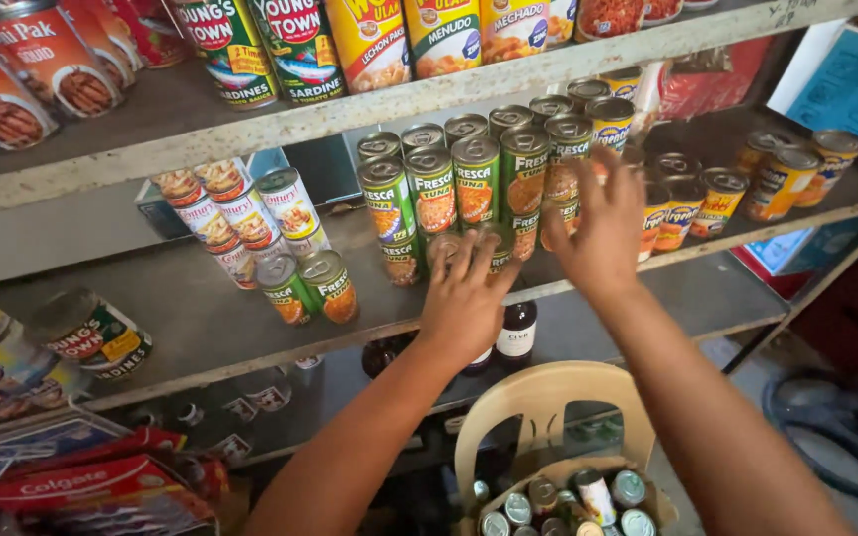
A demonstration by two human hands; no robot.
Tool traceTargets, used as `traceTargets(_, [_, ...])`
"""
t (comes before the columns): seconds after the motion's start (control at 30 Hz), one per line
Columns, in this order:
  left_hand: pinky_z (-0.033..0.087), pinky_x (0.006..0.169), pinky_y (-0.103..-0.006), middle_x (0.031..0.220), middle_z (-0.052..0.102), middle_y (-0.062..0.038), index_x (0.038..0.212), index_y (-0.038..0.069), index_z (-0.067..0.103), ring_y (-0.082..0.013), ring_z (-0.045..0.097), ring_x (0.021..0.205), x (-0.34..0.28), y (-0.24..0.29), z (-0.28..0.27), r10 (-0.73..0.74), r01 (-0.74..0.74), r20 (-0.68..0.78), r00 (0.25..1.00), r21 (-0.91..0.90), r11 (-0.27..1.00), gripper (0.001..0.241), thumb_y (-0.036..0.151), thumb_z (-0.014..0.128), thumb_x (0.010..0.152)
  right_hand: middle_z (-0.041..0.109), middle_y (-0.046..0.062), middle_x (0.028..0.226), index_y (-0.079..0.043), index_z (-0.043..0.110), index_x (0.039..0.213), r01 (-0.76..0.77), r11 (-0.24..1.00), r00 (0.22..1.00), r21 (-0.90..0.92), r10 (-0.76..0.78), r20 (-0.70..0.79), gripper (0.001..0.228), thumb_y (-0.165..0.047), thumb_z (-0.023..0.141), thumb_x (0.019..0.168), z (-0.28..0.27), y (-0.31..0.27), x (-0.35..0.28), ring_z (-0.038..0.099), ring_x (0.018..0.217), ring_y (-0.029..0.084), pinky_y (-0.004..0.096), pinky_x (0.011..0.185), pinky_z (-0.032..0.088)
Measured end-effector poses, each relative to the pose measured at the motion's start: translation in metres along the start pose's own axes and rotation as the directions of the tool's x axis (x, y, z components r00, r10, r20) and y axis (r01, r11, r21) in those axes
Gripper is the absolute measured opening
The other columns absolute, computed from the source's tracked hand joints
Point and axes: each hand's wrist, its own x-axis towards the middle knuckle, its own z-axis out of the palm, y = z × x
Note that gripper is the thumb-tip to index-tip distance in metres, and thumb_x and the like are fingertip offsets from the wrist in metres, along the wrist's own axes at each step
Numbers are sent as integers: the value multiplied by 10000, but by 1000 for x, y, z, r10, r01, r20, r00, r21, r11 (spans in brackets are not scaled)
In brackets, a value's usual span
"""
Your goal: Organizing and stocking various canned food items on retail shelves.
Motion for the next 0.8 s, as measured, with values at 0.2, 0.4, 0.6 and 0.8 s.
traceTargets(0.2, [357, 1136, -619, 1454, 520, -159, 1215, 118, 668, -425, 399, 1445, 7, 18, -5, 30, -33, -48, 998, -50, 998, 394, 167, 698, 825, 553, 208, 1347, -59, 584, 1392, -20, 970, 999, 242, 26, -22, 534, -95, 732, 880, -13, -18, -37, 534, 1258, 403, 502, 1059, 443])
traceTargets(0.4, [435, 962, -552, 1344, 573, -126, 1256, 109, 659, -377, 513, 1298, 27, 66, 13, 7, -10, -18, 1000, -225, 974, 440, 163, 722, 824, 616, 165, 1213, -41, 650, 1295, -279, 886, 959, 371, 274, 68, 393, -47, 676, 903, -29, 29, -68, 614, 1009, 335, 416, 920, 514])
traceTargets(0.6, [455, 1035, -515, 1313, 554, -243, 1448, 53, 466, -458, 531, 1250, 65, 106, 90, -235, 215, 22, 972, -494, 843, 671, 174, 747, 851, 597, 165, 1229, -54, 644, 1300, -377, 798, 920, 469, 379, 95, 387, -27, 616, 915, -32, 106, -83, 673, 1062, 308, 398, 914, 532])
traceTargets(0.8, [432, 1086, -507, 1477, 459, -325, 1527, 4, 337, -491, 455, 1371, 103, 122, 147, -512, 439, 16, 859, -537, 720, 861, 205, 765, 807, 545, 233, 1295, -47, 602, 1376, -318, 894, 948, 315, 310, 78, 524, -32, 718, 866, -24, 164, -73, 598, 1160, 386, 452, 996, 499])
